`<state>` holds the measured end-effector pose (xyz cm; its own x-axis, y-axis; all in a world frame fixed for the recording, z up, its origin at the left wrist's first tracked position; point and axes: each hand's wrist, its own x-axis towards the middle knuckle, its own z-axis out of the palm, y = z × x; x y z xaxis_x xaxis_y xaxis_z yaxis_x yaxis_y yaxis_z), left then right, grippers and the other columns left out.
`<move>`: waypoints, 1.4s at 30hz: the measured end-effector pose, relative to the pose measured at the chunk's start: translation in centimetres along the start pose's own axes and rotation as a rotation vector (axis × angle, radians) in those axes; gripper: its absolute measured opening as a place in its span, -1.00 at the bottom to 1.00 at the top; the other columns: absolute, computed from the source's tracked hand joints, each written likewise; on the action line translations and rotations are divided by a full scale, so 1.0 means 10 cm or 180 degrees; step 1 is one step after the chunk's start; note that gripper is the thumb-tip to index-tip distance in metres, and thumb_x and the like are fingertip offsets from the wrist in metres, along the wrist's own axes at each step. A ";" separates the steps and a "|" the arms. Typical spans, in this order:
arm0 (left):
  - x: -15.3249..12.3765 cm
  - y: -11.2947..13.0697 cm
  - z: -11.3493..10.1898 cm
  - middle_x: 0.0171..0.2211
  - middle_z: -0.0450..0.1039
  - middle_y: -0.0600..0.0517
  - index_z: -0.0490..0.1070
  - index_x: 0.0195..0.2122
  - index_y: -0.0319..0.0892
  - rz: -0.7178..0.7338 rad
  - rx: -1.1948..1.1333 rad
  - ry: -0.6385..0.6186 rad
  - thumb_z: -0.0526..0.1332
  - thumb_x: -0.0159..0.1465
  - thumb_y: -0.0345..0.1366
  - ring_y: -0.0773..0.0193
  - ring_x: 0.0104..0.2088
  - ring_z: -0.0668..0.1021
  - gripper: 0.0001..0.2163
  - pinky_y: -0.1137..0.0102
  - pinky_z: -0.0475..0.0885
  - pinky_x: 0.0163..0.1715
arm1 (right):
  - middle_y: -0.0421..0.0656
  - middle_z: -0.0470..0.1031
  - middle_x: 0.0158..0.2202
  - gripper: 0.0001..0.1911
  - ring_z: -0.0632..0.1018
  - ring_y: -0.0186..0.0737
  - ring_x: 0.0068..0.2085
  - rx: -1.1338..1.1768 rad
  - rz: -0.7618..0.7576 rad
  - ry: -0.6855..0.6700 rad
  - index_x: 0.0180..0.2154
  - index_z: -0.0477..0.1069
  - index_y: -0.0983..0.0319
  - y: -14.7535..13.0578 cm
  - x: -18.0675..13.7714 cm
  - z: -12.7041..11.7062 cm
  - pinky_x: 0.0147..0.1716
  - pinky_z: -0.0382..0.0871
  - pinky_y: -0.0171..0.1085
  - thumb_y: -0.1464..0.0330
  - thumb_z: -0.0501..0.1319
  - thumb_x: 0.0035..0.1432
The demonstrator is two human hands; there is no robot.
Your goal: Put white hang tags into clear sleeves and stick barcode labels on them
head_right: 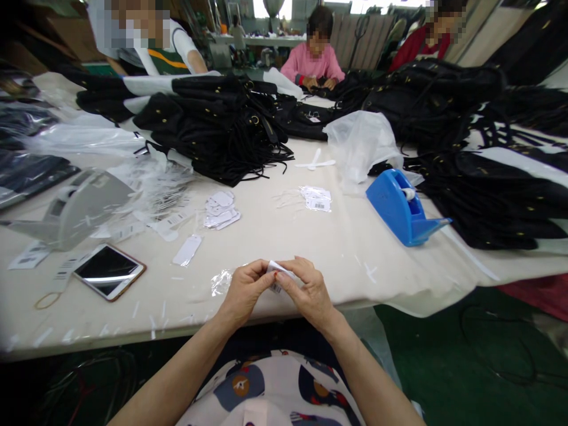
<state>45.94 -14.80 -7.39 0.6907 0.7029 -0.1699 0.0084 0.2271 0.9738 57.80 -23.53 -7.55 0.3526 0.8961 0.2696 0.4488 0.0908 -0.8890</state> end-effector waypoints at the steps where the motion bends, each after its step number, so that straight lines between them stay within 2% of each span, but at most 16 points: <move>1: 0.00 0.00 0.00 -0.56 0.36 0.08 0.43 -0.47 -0.27 0.0027 0.0093 0.0007 0.22 0.05 -0.28 0.40 -0.50 0.37 -0.87 0.50 0.28 -0.45 | -0.21 0.51 -0.25 -0.82 0.48 -0.22 -0.19 0.0045 0.0052 -0.0002 -0.20 0.45 0.13 -0.01 0.00 0.00 0.05 0.14 -0.10 0.33 0.17 0.11; 8: 0.02 -0.02 0.02 -0.62 0.29 0.11 0.37 -0.54 -0.25 0.0143 0.0589 0.0070 0.19 0.09 -0.22 0.42 -0.54 0.32 -0.81 0.51 0.24 -0.49 | -0.18 0.51 -0.34 -0.83 0.47 -0.20 -0.25 0.0280 0.0441 0.0273 -0.32 0.49 0.18 -0.01 0.00 0.03 -0.13 0.28 -0.21 0.28 0.15 0.10; 12: 0.00 -0.03 0.02 -0.59 0.31 0.10 0.37 -0.52 -0.24 0.0172 0.0523 -0.0004 0.18 0.10 -0.20 0.40 -0.52 0.34 -0.80 0.50 0.26 -0.47 | -0.18 0.47 -0.41 -0.76 0.44 -0.24 -0.35 0.0758 0.0879 0.0335 -0.35 0.49 0.24 0.04 -0.01 0.11 -0.31 0.32 -0.29 0.23 0.14 0.10; 14: -0.01 -0.03 0.02 -0.56 0.34 0.09 0.39 -0.49 -0.25 0.0106 0.0353 -0.0087 0.19 0.10 -0.21 0.39 -0.50 0.36 -0.82 0.50 0.27 -0.45 | -0.18 0.46 -0.44 -0.72 0.44 -0.24 -0.38 0.0918 0.1044 0.0585 -0.33 0.48 0.26 0.08 -0.01 0.13 -0.38 0.32 -0.28 0.21 0.11 0.12; 16: 0.00 -0.02 0.04 -0.56 0.35 0.08 0.39 -0.49 -0.26 -0.0040 0.0042 -0.0082 0.21 0.08 -0.22 0.40 -0.51 0.36 -0.82 0.50 0.27 -0.46 | -0.16 0.46 -0.39 -0.71 0.45 -0.19 -0.34 0.0565 0.0804 0.1244 -0.28 0.46 0.24 0.14 -0.01 0.07 -0.35 0.33 -0.23 0.20 0.09 0.14; 18: 0.06 -0.02 0.09 -0.57 0.34 0.08 0.38 -0.50 -0.27 -0.0156 -0.0352 0.0071 0.22 0.05 -0.22 0.41 -0.53 0.35 -0.81 0.50 0.26 -0.49 | -0.11 0.45 -0.26 -0.73 0.44 -0.10 -0.20 -0.0280 0.0076 0.1880 -0.21 0.42 0.19 0.18 0.00 -0.05 -0.18 0.28 -0.11 0.20 0.09 0.14; 19: 0.11 -0.01 0.12 -0.57 0.34 0.09 0.37 -0.50 -0.27 -0.0186 -0.0507 0.0161 0.23 0.04 -0.22 0.42 -0.54 0.34 -0.82 0.51 0.25 -0.50 | -0.10 0.43 -0.19 -0.73 0.42 -0.06 -0.13 -0.0755 -0.0361 0.2021 -0.18 0.40 0.16 0.18 0.01 -0.14 -0.08 0.21 -0.04 0.19 0.11 0.13; 21: 0.26 -0.02 0.21 -0.57 0.33 0.09 0.37 -0.49 -0.27 -0.0232 -0.0633 0.0193 0.22 0.03 -0.23 0.42 -0.55 0.33 -0.82 0.50 0.25 -0.50 | -0.09 0.41 -0.13 -0.71 0.39 -0.03 -0.07 -0.1539 -0.1115 0.1932 -0.14 0.36 0.10 0.17 0.03 -0.31 0.03 0.06 0.04 0.15 0.14 0.10; 24: 0.49 -0.05 0.33 -0.51 0.37 0.04 0.40 -0.46 -0.26 -0.0176 -0.0127 -0.0092 0.21 0.01 -0.22 0.35 -0.50 0.38 -0.82 0.42 0.30 -0.43 | -0.14 0.41 -0.15 -0.71 0.42 -0.07 -0.11 -0.2203 -0.1771 0.1634 -0.13 0.31 0.03 0.08 0.07 -0.51 0.05 0.01 0.04 0.14 0.15 0.09; 26: 0.57 -0.05 0.37 -0.39 0.41 -0.01 0.43 -0.38 -0.23 0.0228 0.0510 0.0039 0.25 -0.05 -0.28 0.23 -0.33 0.42 -0.80 0.33 0.32 -0.28 | -0.14 0.42 -0.17 -0.71 0.44 -0.09 -0.13 -0.2465 -0.2047 0.1534 -0.11 0.28 0.03 0.02 0.08 -0.57 0.02 0.04 0.02 0.16 0.15 0.11; 28: 0.56 -0.02 0.34 -0.28 0.41 -0.03 0.43 -0.31 -0.19 0.0778 0.1005 0.0358 0.26 -0.06 -0.34 0.17 -0.17 0.39 -0.76 0.29 0.26 -0.12 | -0.13 0.42 -0.19 -0.71 0.44 -0.11 -0.15 -0.2615 -0.2200 0.1460 -0.11 0.26 0.04 -0.01 0.08 -0.61 0.01 0.06 0.01 0.17 0.15 0.11; 30: 0.46 0.06 0.27 -0.31 0.42 -0.02 0.44 -0.34 -0.18 0.0912 0.1108 0.0388 0.21 0.02 -0.33 0.21 -0.20 0.40 -0.83 0.32 0.25 -0.13 | -0.15 0.43 -0.21 -0.72 0.45 -0.12 -0.16 -0.2628 -0.2253 0.1394 -0.14 0.28 0.04 0.00 0.07 -0.61 0.01 0.06 0.00 0.16 0.17 0.09; 33: 0.27 0.19 0.12 -0.53 0.39 0.03 0.43 -0.48 -0.23 0.0118 0.0491 -0.0102 0.17 0.10 -0.23 0.34 -0.48 0.39 -0.83 0.43 0.27 -0.40 | -0.20 0.45 -0.24 -0.73 0.46 -0.13 -0.19 -0.2531 -0.2073 0.1261 -0.24 0.31 0.03 0.06 0.05 -0.59 0.01 0.04 -0.02 0.08 0.19 0.03; 36: 0.11 0.29 0.01 -0.61 0.35 0.05 0.39 -0.53 -0.27 -0.0579 -0.0238 -0.0452 0.20 0.08 -0.15 0.43 -0.59 0.33 -0.76 0.50 0.18 -0.55 | -0.20 0.46 -0.28 -0.68 0.45 -0.11 -0.20 -0.2377 -0.1748 0.1110 -0.31 0.33 0.04 0.11 0.05 -0.53 0.03 -0.03 0.00 0.00 0.19 -0.03; 40: 0.02 0.33 -0.05 -0.63 0.33 0.06 0.40 -0.52 -0.28 -0.0884 -0.0463 -0.0590 0.24 0.05 -0.14 0.47 -0.61 0.31 -0.74 0.52 0.16 -0.57 | -0.20 0.46 -0.24 -0.69 0.46 -0.13 -0.18 -0.1996 -0.2041 0.1005 -0.25 0.32 0.03 0.13 0.10 -0.45 0.02 0.02 -0.02 0.03 0.19 0.00; 42: 0.02 0.35 -0.05 -0.61 0.33 0.05 0.41 -0.50 -0.28 -0.1002 -0.0532 -0.0694 0.25 0.03 -0.14 0.47 -0.61 0.31 -0.74 0.52 0.16 -0.58 | -0.17 0.46 -0.24 -0.66 0.47 -0.11 -0.19 -0.1781 -0.1995 0.0835 -0.22 0.29 0.05 0.13 0.13 -0.41 -0.01 0.09 -0.01 0.02 0.17 0.01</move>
<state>45.72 -13.53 -4.13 0.8102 0.4265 -0.4021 0.1387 0.5270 0.8385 62.18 -24.06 -6.90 0.0528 0.6178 0.7846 0.9353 0.2447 -0.2557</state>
